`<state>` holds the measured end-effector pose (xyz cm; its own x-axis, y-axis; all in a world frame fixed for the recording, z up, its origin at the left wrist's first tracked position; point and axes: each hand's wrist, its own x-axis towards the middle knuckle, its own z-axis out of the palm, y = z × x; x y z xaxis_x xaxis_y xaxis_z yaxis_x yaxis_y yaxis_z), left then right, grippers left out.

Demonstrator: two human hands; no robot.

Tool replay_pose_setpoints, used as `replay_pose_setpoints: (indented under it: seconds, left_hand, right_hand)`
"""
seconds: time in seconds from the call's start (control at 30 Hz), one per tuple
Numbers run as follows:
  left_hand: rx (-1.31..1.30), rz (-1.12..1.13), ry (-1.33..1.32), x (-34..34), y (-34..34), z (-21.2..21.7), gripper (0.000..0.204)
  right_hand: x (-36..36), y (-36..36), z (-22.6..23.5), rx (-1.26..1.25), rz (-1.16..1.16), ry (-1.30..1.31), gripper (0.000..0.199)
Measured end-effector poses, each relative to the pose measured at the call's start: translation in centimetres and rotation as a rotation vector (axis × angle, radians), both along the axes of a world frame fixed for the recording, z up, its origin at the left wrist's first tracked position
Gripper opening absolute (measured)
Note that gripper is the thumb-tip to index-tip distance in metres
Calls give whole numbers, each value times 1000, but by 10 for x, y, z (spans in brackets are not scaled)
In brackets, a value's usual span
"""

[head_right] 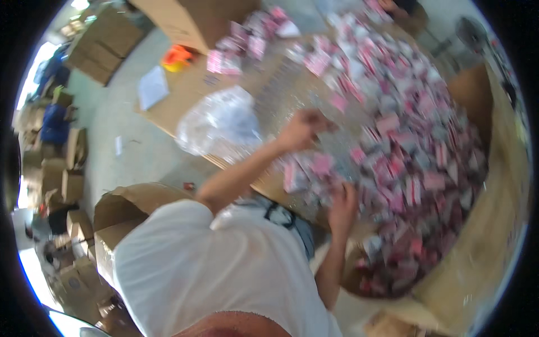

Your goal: Packing small packaged items into plastic bags and large cardboard boxes in a manufacturing environment.

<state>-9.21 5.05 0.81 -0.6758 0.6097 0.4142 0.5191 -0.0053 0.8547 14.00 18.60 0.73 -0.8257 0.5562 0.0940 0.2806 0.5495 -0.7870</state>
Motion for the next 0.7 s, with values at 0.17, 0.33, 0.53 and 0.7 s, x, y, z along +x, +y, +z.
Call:
replay_pose_setpoints:
  seconds: [0.17, 0.33, 0.53, 0.7]
  left_hand:
    - [212, -333, -760, 60, 26, 51, 13]
    - [54, -159, -310, 90, 16, 49, 10]
    - [-69, -33, 193, 107, 19, 49, 13]
    - [-291, -18, 379, 65, -17, 79, 14]
  right_hand:
    - [19, 13, 11, -348, -68, -107, 27]
    - [15, 14, 47, -177, 89, -147, 27]
    - [18, 10, 64, 277, 222, -127, 25]
    - [26, 11, 72, 337, 197, -152, 25]
